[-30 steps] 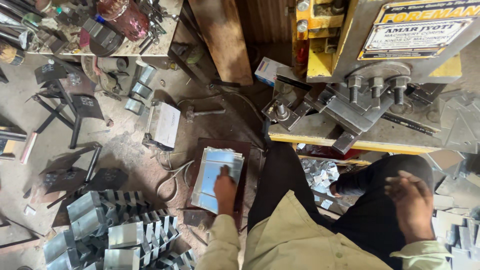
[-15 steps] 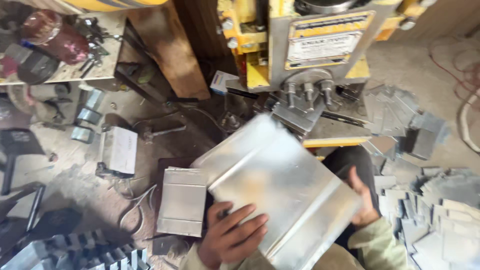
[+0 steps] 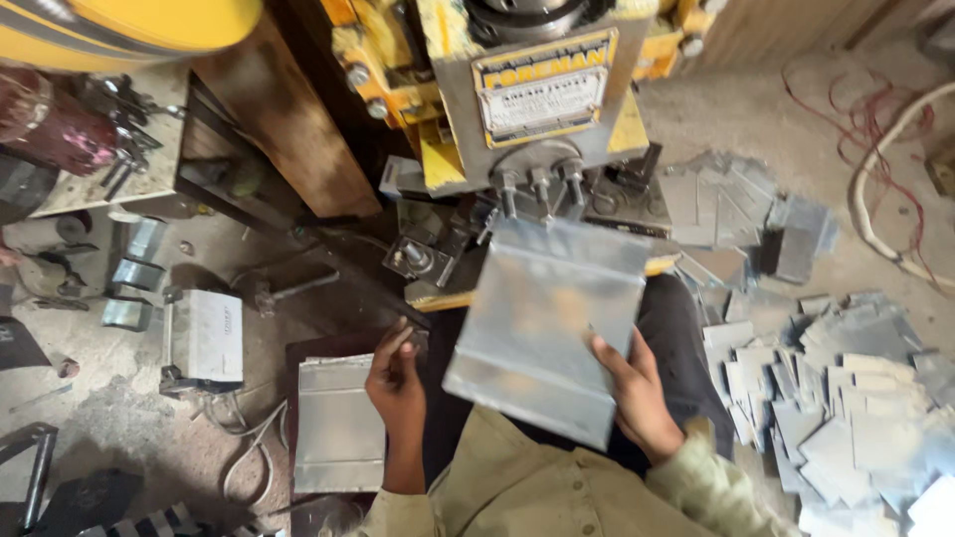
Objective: The person repeatedly picks up rectangular metal sheets from a stack, places them into a yellow hydraulic press machine, and then removes the processed sheets to place them on a separate pile. The task involves continuous handling of the metal sheets and operating the press mechanism.
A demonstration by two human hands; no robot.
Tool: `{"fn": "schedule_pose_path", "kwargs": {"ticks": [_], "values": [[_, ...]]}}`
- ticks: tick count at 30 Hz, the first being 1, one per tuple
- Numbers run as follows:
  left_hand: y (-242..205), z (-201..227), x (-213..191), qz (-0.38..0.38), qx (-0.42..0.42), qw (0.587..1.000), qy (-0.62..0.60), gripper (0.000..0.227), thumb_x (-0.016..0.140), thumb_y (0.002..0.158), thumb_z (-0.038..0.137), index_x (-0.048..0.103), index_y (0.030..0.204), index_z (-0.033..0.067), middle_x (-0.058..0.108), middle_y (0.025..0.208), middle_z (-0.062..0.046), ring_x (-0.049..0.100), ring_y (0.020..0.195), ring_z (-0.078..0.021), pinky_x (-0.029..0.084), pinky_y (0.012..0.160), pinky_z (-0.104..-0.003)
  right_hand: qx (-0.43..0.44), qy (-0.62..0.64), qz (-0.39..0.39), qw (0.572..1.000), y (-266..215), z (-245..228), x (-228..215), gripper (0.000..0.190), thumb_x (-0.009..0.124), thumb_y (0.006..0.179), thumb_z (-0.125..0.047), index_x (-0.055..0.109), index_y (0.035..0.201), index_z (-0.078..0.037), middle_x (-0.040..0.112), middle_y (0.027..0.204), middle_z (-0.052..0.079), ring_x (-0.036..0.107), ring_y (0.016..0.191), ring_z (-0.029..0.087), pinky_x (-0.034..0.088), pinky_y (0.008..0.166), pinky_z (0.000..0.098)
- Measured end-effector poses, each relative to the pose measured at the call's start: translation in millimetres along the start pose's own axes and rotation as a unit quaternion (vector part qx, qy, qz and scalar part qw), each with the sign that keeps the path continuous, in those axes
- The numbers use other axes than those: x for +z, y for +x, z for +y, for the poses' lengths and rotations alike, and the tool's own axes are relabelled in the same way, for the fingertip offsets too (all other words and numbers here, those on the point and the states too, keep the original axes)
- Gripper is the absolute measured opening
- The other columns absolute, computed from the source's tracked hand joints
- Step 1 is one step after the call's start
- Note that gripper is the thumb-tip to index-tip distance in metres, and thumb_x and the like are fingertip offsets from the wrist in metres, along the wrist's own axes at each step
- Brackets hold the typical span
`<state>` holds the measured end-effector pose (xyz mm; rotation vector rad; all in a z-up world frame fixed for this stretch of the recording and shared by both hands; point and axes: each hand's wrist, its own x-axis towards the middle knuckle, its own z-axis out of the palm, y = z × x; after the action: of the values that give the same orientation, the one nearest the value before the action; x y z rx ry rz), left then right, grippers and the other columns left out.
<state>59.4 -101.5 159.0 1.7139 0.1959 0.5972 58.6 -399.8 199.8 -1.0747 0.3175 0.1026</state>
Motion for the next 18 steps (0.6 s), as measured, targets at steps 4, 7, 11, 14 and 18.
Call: {"fn": "schedule_pose_path", "kwargs": {"ticks": [4, 7, 11, 14, 18], "values": [[-25.1, -20.7, 1.9, 0.003, -0.192, 0.965, -0.178, 0.022, 0.065, 0.103, 0.011, 0.07, 0.119, -0.002, 0.073, 0.12, -0.02, 0.073, 0.091, -0.0238, 0.062, 0.083, -0.038, -0.012, 0.034, 0.043, 0.998, 25.9, -5.7, 26.7, 0.04, 0.059, 0.099, -0.013, 0.053, 0.136, 0.0, 0.066, 0.12, 0.01, 0.064, 0.108, 0.019, 0.052, 0.094, 0.0345], [-43.0, -4.9, 12.2, -0.08, -0.302, 0.912, -0.266, 0.034, 0.066, 0.092, 0.014, 0.067, 0.124, 0.0016, 0.074, 0.118, -0.019, 0.075, 0.09, -0.0261, 0.063, 0.079, -0.039, -0.035, 0.05, 0.048, 0.997, 41.5, -12.3, 31.6, 0.038, 0.058, 0.1, -0.013, 0.052, 0.136, -0.001, 0.065, 0.119, 0.008, 0.064, 0.107, 0.018, 0.053, 0.093, 0.0335], [-56.7, 8.5, 35.7, -0.172, -0.33, 0.871, -0.322, 0.036, 0.066, 0.09, 0.016, 0.063, 0.123, 0.0002, 0.073, 0.111, -0.016, 0.075, 0.089, -0.0279, 0.064, 0.076, -0.041, -0.055, 0.049, 0.059, 0.996, 42.3, -2.5, 27.7, 0.035, 0.058, 0.102, -0.014, 0.052, 0.135, -0.001, 0.065, 0.12, 0.008, 0.063, 0.107, 0.015, 0.052, 0.094, 0.031], [-59.4, 14.2, 45.6, -0.233, -0.285, 0.893, -0.257, 0.033, 0.066, 0.097, 0.015, 0.064, 0.123, -0.0048, 0.072, 0.113, -0.016, 0.072, 0.099, -0.0254, 0.059, 0.085, -0.038, -0.055, 0.051, 0.065, 0.995, 44.8, 1.2, 26.7, 0.033, 0.058, 0.103, -0.015, 0.053, 0.132, -0.001, 0.065, 0.117, 0.007, 0.064, 0.104, 0.015, 0.053, 0.091, 0.0305], [-55.3, 15.5, 48.7, -0.226, -0.271, 0.903, -0.243, 0.032, 0.063, 0.103, 0.021, 0.065, 0.119, -0.0066, 0.071, 0.107, -0.015, 0.072, 0.097, -0.0242, 0.059, 0.084, -0.036, -0.071, 0.045, 0.074, 0.994, 49.0, 5.5, 26.7, 0.032, 0.057, 0.104, -0.015, 0.054, 0.132, -0.001, 0.065, 0.115, 0.006, 0.062, 0.102, 0.013, 0.052, 0.09, 0.0292]]}}
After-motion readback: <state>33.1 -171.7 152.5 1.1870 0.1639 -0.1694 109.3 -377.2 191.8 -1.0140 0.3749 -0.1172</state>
